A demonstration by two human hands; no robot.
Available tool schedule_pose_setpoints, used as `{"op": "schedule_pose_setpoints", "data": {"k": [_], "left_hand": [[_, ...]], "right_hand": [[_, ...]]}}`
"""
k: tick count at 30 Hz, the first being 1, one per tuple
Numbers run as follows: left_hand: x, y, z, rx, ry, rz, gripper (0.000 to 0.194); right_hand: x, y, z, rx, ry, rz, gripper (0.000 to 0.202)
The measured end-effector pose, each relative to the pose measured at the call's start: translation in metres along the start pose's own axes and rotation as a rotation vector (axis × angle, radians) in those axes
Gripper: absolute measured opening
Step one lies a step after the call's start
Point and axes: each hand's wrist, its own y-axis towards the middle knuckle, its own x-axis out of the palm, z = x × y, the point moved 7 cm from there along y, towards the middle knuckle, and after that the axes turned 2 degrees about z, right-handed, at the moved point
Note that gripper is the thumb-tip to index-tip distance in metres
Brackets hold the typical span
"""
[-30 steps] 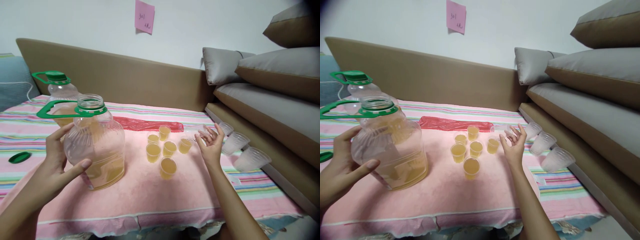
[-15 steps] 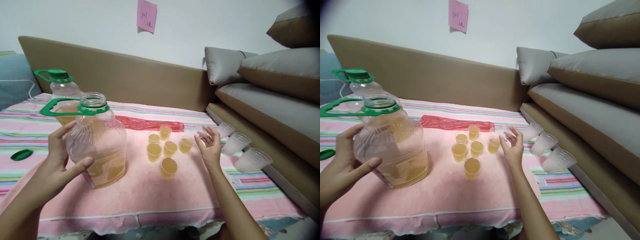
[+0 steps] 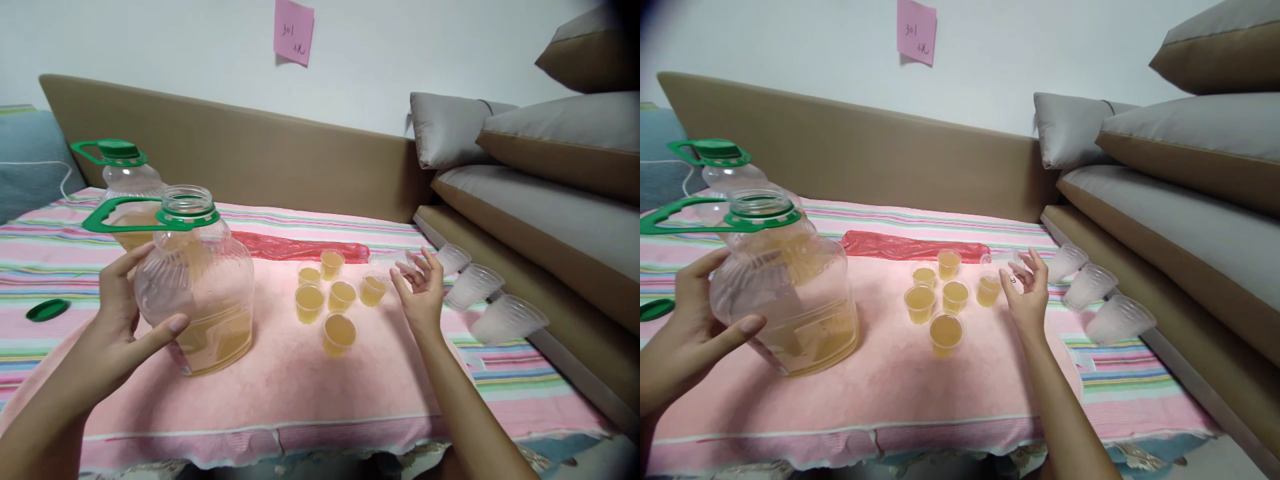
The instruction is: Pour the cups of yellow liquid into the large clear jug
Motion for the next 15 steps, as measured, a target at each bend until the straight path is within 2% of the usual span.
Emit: {"op": "schedule_pose_setpoints", "data": {"k": [2,4,8,12,15], "left_hand": [[-0.0002,0.0001,0.0014,0.007,-0.003,-0.001,0.093],[-0.0004,0.0001,0.0025,0.016,-0.011,-0.005,0.093],[-0.0009,-0.0001,0.0020,0.021,-0.012,-0.010,0.093],[-0.0019,-0.0002,0.0010,0.021,0.000,-0.004,0.093],[-0.0023,0.0001,0.0022,0.028,0.010,0.000,0.092]], "right_hand": [[-0.0010,0.0001,-0.0007,-0.004,0.004,0.021,0.087],[-0.0024,0.0004,-0.0016,-0.013,0.002,0.043,0.089],[-0.0011,0.0007,-0.0015,-0.011,-0.030,0.018,0.061],[-0.0024,0.0004,-0.0020,-0.020,0.000,0.043,0.068],[0.0011,-0.0006,-0.0017,-0.015,-0.031,0.013,0.055]]}}
